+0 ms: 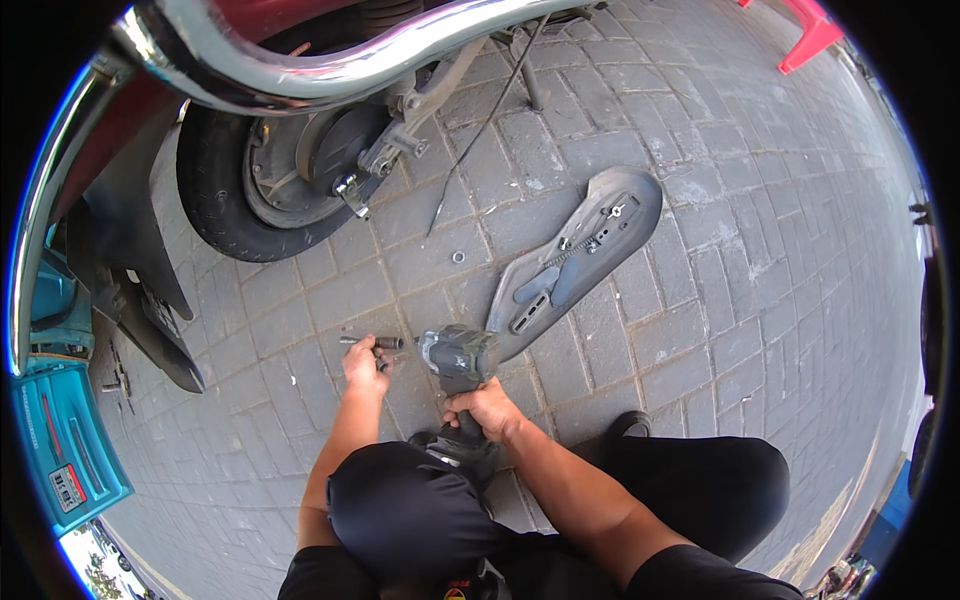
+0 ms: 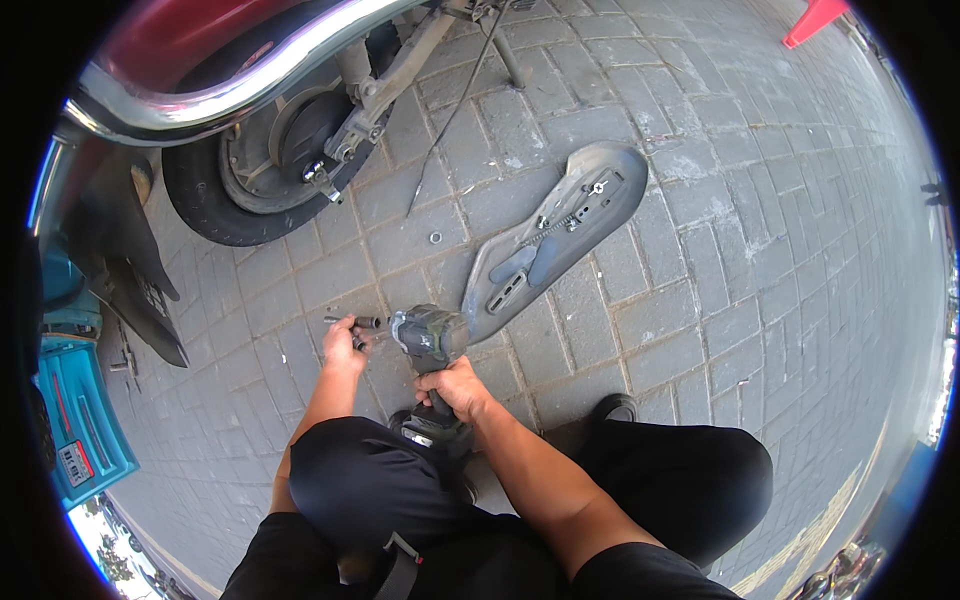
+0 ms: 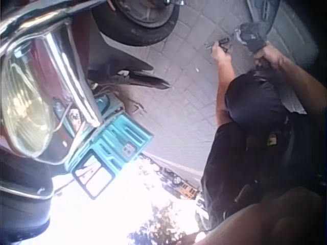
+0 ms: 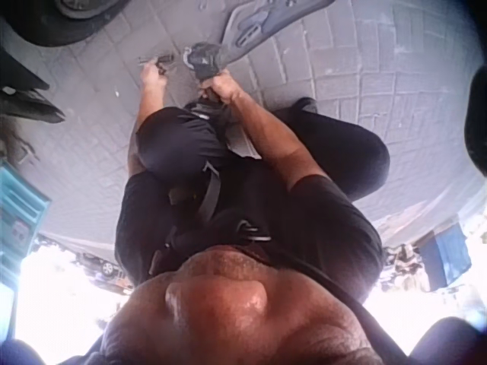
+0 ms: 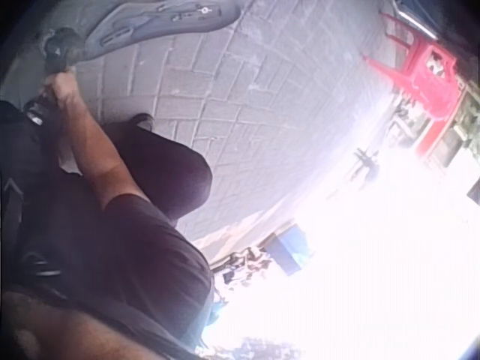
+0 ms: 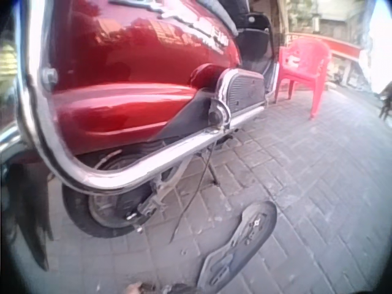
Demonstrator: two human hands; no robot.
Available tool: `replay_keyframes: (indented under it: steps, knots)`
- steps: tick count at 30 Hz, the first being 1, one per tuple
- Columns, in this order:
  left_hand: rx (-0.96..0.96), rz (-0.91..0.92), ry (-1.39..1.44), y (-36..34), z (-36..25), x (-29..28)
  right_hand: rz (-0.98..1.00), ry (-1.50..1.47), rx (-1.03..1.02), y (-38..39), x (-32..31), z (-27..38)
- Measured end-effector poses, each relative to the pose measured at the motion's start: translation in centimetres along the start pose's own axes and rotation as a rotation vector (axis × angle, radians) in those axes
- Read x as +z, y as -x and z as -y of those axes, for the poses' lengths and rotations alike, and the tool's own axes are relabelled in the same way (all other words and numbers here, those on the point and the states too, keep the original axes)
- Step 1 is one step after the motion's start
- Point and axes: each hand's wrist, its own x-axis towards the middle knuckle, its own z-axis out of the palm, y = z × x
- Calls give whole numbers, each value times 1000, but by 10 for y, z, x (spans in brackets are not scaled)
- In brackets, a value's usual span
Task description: The person removes a rear mudguard from a scooter, then uses a cordless impact wrench and hand tools to adjust and tighten bolts on the rear wheel assembly. The person handles screws, washers, and a plastic mudguard while working on the scooter's rear wheel area.
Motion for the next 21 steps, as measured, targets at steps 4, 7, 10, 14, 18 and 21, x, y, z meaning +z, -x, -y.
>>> replay_keyframes:
  steps: [4, 7, 10, 14, 18, 21]
  knots:
    - [106, -166, -604, 21, -16, -8, 57, -13, -83, 5, -5, 31]
    - [69, 27, -156, 47, -58, 17, 36, 86, -225, 7, 3, 57]
    - [146, 296, -89, 74, -94, 79, 98, 64, -313, 9, 9, 80]
    - [273, 461, -102, 116, -118, 147, 114, -17, -366, 14, 10, 98]
    - [249, 542, -95, 150, -117, 185, 126, -89, -406, 18, 2, 105]
    - [253, 517, -107, 161, -90, 205, 138, -121, -427, 16, -3, 104]
